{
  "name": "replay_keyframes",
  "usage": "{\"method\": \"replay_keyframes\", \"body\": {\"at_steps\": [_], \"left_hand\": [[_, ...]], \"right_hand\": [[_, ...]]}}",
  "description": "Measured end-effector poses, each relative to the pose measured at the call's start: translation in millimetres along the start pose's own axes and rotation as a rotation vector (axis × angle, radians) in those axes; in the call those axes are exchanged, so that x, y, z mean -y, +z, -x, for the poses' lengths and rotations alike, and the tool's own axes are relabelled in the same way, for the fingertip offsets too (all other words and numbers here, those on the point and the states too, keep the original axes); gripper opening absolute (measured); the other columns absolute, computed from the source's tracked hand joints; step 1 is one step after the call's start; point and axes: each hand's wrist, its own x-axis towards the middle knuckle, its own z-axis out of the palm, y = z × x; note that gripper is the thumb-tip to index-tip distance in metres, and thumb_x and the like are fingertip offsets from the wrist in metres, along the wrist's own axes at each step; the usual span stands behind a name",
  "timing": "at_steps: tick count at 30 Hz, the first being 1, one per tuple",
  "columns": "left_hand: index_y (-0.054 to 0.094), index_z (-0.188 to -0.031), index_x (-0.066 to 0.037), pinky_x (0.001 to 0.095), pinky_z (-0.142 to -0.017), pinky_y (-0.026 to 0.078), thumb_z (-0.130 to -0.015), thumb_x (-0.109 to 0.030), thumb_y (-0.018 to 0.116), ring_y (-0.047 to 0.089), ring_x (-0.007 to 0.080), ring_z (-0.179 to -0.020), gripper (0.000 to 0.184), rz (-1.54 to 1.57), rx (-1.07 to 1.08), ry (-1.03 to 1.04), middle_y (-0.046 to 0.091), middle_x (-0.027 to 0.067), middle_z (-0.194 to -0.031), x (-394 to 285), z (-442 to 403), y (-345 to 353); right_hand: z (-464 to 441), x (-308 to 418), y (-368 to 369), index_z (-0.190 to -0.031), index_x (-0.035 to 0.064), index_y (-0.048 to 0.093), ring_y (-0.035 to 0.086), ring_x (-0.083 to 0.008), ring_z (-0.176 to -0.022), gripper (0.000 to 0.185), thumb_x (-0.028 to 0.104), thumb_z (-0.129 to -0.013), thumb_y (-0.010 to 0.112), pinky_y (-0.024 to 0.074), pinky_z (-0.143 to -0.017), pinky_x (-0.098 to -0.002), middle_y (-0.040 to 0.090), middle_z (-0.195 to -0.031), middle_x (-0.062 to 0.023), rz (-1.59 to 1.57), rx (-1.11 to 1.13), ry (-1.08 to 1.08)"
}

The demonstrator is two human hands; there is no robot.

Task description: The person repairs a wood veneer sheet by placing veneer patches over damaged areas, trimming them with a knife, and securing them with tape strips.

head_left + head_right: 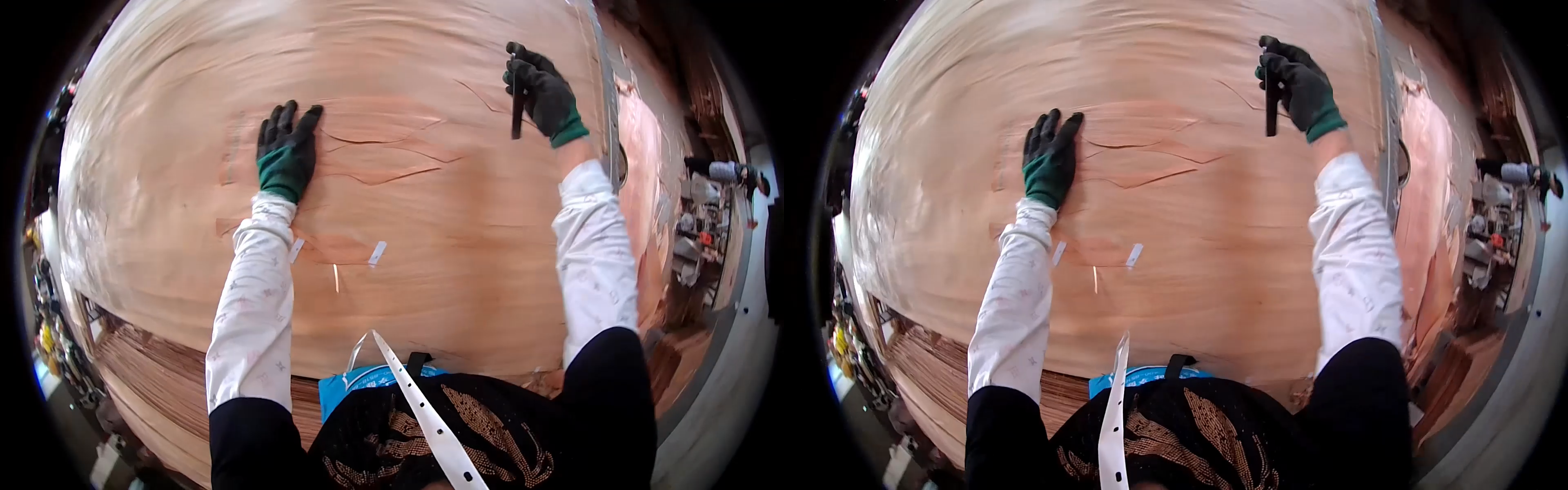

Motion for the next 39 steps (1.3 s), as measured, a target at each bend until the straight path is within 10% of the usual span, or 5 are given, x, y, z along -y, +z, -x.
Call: {"method": "replay_keyframes", "body": {"at_steps": [3, 13, 22, 33, 39], "left_hand": [[0.059, -0.131, -0.028, 0.0485, -0.111, 0.033, -0.093, -0.019, 0.051, 0.046, 0.0373, -0.131, 0.039, 0.004, 0.016, -0.035, 0.052, 0.0175, -0.140, 0, 0, 1], [0.053, -0.134, -0.018, 0.0477, -0.112, 0.033, -0.091, -0.021, 0.055, 0.048, 0.0315, -0.130, 0.043, 0.196, -0.120, -0.103, 0.053, 0.0125, -0.138, 17, 5, 9], [0.054, -0.136, -0.013, 0.0442, -0.111, 0.034, -0.094, -0.022, 0.055, 0.049, 0.0293, -0.131, 0.043, -0.481, 0.320, -0.317, 0.053, 0.0126, -0.140, 166, 45, -102], [0.067, -0.109, 0.001, 0.0446, -0.091, 0.053, -0.086, -0.026, 0.069, 0.066, 0.0354, -0.106, 0.036, 1.689, 0.231, 0.450, 0.067, 0.0205, -0.114, -66, 61, -306], [0.061, -0.116, 0.006, 0.0278, -0.063, 0.053, -0.098, -0.018, 0.055, 0.065, 0.0177, -0.061, 0.030, 1.694, 0.446, -0.748, 0.069, 0.0122, -0.080, -42, 52, -233]], "right_hand": [[0, -20, 47, -0.123, 0.0056, 0.062, 0.062, -0.0119, -0.081, 0.032, 0.013, -0.092, 0.062, 0.0527, -0.069, -0.0270, 0.064, -0.086, -0.0025, -0.242, 0.285, 0.162], [11, -100, 230, -0.115, 0.0181, 0.065, 0.061, -0.0305, -0.105, 0.033, 0.011, -0.084, 0.060, 0.0530, -0.088, -0.0414, 0.063, -0.118, -0.0092, 1.719, 0.495, -0.495], [5, -90, 231, -0.117, 0.0140, 0.062, 0.059, -0.0353, -0.113, 0.029, 0.014, -0.088, 0.060, 0.0503, -0.093, -0.0451, 0.060, -0.120, -0.0141, 1.626, 0.563, -0.302], [9, -106, 253, -0.110, 0.0137, 0.061, 0.061, -0.0294, -0.105, 0.022, 0.023, -0.089, 0.063, 0.0533, -0.086, -0.0398, 0.060, -0.114, -0.0111, 1.911, 0.378, -0.389], [1, -111, 241, -0.112, 0.0126, 0.060, 0.060, -0.0316, -0.105, 0.028, 0.016, -0.084, 0.065, 0.0521, -0.087, -0.0424, 0.060, -0.112, -0.0121, 1.588, 0.321, -0.460]]}}
